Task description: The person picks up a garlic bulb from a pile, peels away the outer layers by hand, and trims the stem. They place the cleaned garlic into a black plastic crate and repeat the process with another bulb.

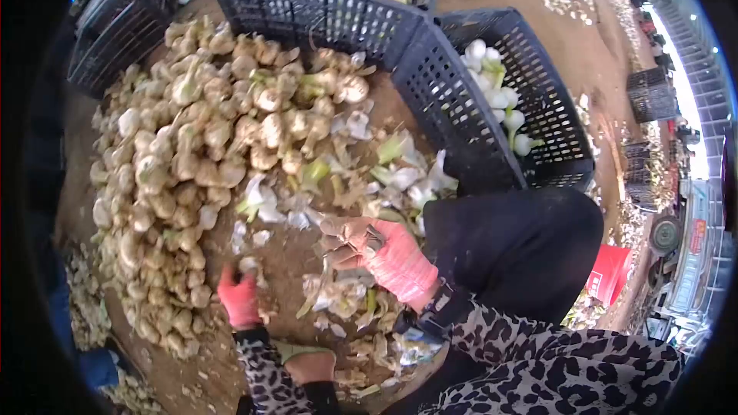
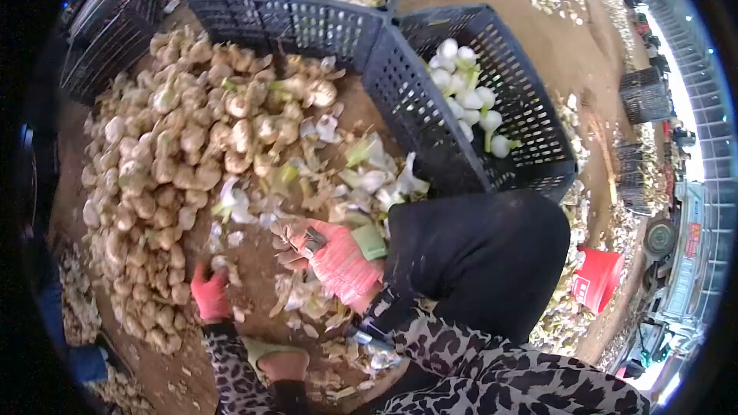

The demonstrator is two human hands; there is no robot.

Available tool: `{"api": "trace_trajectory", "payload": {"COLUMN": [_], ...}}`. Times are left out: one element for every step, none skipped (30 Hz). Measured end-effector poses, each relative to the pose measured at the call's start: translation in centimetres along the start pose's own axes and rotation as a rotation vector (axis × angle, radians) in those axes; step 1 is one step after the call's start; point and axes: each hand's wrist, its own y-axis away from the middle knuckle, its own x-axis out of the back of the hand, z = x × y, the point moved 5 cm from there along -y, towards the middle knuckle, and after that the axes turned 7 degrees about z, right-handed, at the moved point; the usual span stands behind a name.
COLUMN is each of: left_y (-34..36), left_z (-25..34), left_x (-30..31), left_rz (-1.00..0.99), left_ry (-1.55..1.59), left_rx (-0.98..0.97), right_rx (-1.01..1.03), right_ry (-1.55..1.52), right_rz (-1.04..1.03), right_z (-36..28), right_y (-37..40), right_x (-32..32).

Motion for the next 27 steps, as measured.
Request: {"api": "trace_trajectory", "payload": {"left_y": [3.5,8.7,10.8,13.5,15.4,16.8,17.9,19.6,21.0,21.8,22.7,23.5,24.3,25.2,26.1,26.9,27.7,28.6,28.9,28.9,29.0,29.4,29.6,29.8,30.1,30.4,30.7], "left_z": [5.2,9.0,9.7,11.5,12.0,12.4,12.4,12.9,13.6,12.9,12.2,12.1,12.3,12.4,12.8,12.4,12.2,12.8,12.3,11.5,11.7,11.9,11.9,11.9,11.8,12.1,12.3], "left_x": [-1.4,-1.7,-1.8,-2.2,-2.7,-2.8,-2.9,-2.9,-2.9,-2.5,-2.3,-2.0,-1.7,-1.4,-0.9,-0.4,-0.1,0.1,0.3,0.6,0.9,1.0,1.1,1.1,1.1,1.2,1.3], "left_rz": [-0.052,-0.130,-0.176,-0.128,-0.171,-0.169,-0.166,-0.132,-0.102,-0.057,-0.037,0.014,0.063,0.042,0.055,0.063,0.068,0.029,0.039,0.041,0.041,0.037,0.038,0.036,0.034,0.036,0.013], "left_ry": [0.160,0.250,0.332,0.380,0.540,0.514,0.489,0.502,0.520,0.313,0.318,0.210,0.102,0.192,0.195,0.373,0.550,0.563,0.565,0.516,0.465,0.501,0.502,0.464,0.427,0.432,0.546], "left_rx": [0.024,0.087,0.047,0.175,0.205,0.155,0.053,0.054,0.052,-0.063,-0.075,-0.149,-0.221,-0.212,-0.222,-0.060,0.102,0.136,0.124,0.022,-0.080,-0.116,-0.120,-0.125,-0.129,-0.128,-0.028], "right_rx": [0.121,0.204,0.094,0.109,0.137,0.203,0.282,0.283,0.293,0.211,0.127,0.266,0.279,0.370,0.459,0.452,0.463,0.449,0.432,0.572,0.279,0.306,0.330,0.332,0.435,0.536,0.534], "right_ry": [0.452,0.868,0.905,0.986,1.069,1.080,1.093,1.119,1.120,1.135,1.150,1.247,1.247,1.242,1.236,1.245,1.245,1.230,1.213,1.130,1.077,1.142,1.208,1.210,1.204,1.197,1.200], "right_rz": [0.024,-0.024,-0.058,-0.150,-0.240,-0.264,-0.280,-0.320,-0.341,-0.372,-0.402,-0.440,-0.458,-0.510,-0.559,-0.552,-0.564,-0.577,-0.589,-0.627,-0.610,-0.656,-0.697,-0.696,-0.677,-0.661,-0.667], "right_z": [0.0,2.3,2.5,3.0,4.1,5.2,5.4,5.3,4.4,4.1,4.2,4.3,4.7,4.7,4.7,4.7,4.7,4.6,4.6,5.0,5.4,5.5,5.6,5.6,5.4,5.2,5.2], "right_y": [-0.4,0.8,1.6,2.1,2.7,3.2,4.0,5.2,6.6,7.8,9.0,9.6,10.1,10.8,11.6,12.3,13.0,13.6,14.1,14.2,14.5,14.8,15.1,15.4,15.8,16.2,16.5], "right_x": [1.0,0.3,-0.3,-0.6,-0.7,-0.5,-1.0,-1.3,-2.0,-2.5,-2.8,-2.8,-2.7,-2.8,-3.0,-2.7,-2.7,-2.7,-2.7,-2.4,-2.1,-2.4,-2.6,-2.7,-2.9,-3.1,-3.1]}}
